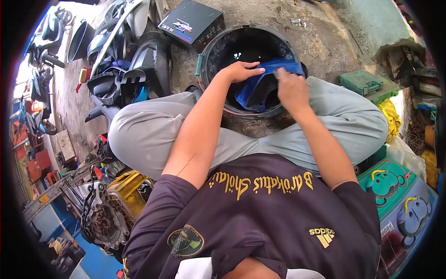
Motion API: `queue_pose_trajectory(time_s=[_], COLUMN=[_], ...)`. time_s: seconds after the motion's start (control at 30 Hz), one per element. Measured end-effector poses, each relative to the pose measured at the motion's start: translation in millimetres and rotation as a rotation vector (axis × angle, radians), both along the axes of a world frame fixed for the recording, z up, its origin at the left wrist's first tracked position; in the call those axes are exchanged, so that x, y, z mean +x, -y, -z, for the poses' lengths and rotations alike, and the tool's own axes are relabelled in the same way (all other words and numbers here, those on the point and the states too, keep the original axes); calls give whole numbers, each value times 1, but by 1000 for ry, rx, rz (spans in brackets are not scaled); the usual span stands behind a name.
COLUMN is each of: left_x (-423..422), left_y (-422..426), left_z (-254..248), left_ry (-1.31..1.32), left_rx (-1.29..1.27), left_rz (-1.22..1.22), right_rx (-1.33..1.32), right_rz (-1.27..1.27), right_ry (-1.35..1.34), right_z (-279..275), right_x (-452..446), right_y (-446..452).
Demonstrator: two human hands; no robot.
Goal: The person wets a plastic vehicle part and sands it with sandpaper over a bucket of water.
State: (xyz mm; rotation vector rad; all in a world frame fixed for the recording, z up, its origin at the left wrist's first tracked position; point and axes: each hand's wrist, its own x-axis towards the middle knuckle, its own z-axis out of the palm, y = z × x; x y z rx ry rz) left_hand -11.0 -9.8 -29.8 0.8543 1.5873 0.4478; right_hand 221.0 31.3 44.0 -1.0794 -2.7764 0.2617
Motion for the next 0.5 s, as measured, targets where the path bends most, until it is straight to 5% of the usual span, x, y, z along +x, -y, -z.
queue_pose_trajectory(time_s=[0.1,0.2,0.27,0.33,0.43,0.5], left_x=[-1,1,1,4,4,5], left_y=[-1,4,7,7,5,6], left_z=[5,11,9,8,20,25], left_ry=[-55,-72,-19,4,27,59], left_rx=[52,102,99,114,105,84], left_rz=[43,32,6,-12,-30,-41], right_rx=[-60,-32,9,96,-32,-3], right_rz=[-304,-163,-22,-35,-349,-235], right_ry=[-173,44,-127,7,-177,-184], right_z=[13,6,-1,8,18,8], right_x=[-7,-4,2,-3,-6,-4], right_y=[40,16,-3,7,33,16])
